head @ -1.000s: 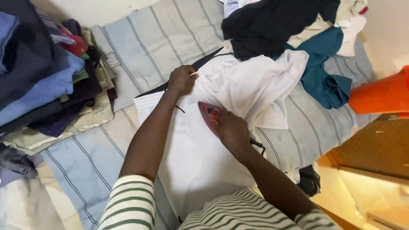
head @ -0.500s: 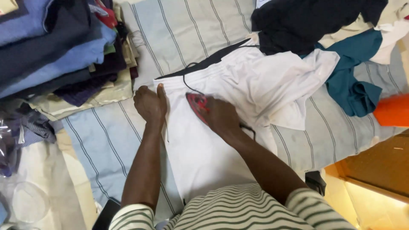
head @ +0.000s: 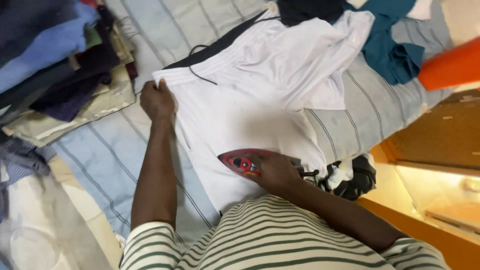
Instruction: Ironing and folding a pair of white shorts on a bed.
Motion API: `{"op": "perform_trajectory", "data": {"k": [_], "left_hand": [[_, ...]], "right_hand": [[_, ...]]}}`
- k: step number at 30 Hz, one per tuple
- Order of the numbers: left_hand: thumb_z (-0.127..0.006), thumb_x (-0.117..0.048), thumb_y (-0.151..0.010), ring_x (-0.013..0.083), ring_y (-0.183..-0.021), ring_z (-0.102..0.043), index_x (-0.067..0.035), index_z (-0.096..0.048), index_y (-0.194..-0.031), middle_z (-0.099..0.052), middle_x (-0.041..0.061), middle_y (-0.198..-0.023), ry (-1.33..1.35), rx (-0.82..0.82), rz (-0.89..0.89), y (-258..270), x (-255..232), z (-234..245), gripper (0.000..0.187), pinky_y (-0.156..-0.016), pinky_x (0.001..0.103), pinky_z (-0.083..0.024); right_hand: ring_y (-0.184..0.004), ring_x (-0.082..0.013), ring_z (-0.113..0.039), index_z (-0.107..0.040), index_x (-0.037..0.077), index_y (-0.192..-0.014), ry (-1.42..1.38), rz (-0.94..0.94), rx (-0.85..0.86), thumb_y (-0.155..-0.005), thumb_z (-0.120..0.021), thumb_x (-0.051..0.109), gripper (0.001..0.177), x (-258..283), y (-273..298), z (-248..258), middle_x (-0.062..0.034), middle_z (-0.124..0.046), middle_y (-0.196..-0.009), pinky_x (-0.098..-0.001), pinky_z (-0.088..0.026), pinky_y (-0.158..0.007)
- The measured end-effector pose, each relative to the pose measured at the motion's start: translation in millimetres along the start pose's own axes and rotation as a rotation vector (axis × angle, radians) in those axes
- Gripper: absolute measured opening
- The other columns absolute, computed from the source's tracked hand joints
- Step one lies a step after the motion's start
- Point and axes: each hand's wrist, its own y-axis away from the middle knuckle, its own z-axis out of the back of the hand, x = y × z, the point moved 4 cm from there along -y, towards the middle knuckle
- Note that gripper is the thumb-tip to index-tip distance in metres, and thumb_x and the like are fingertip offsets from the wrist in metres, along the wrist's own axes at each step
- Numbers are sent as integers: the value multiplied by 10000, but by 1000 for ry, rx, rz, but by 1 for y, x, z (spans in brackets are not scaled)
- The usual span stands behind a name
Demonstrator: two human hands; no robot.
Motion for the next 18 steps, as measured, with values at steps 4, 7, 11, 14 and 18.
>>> {"op": "perform_trajectory", "data": {"k": [4,7,11,14,18], "left_hand": [[-760,-153,-855,442,-1121,-573,43,-645,-1113,-647,253,-1131,-210,-427,-404,26,-59,0,344,-946,519,-428],[-699,-115,-965,389,-1285,-509,10,-614,-1263,-598,210,-1298,-107,-61,-579,31,-95,-54,335,-1147,521,-352],[-711,-247,-891,435,-1231,-483,75,-602,-1216,-582,268,-1273,-303,118,-762,3,-138,-135,470,-1062,565,-303],[-668,-216,-945,434,-1240,-495,44,-618,-1205,-593,253,-1277,-420,344,-673,-14,-139,-183,372,-1067,539,-349],[-716,-97,-953,400,-1213,-539,13,-637,-1243,-617,206,-1259,-138,139,-681,8,-145,-120,320,-1085,500,-387]], "right_hand": [[-874,-386,-720,-663,124,-1285,6,-138,-45,-894,-643,520,558,-37,18,26,-181,-736,-1067,-512,-574,-769],[-890,-380,-729,-677,113,-1213,46,-517,-185,-893,-651,515,514,-68,1,51,-148,-752,-1053,-506,-575,-790],[-903,-394,-717,-680,55,-1118,-21,-458,-399,-908,-696,472,466,-71,-59,77,-205,-747,-950,-514,-550,-812],[-893,-413,-706,-669,38,-1025,0,-425,-443,-919,-699,458,434,-87,-93,80,-223,-732,-901,-528,-540,-800],[-864,-433,-695,-658,29,-1016,-17,-318,-356,-917,-684,478,460,-84,-86,76,-225,-722,-885,-547,-536,-769]]}}
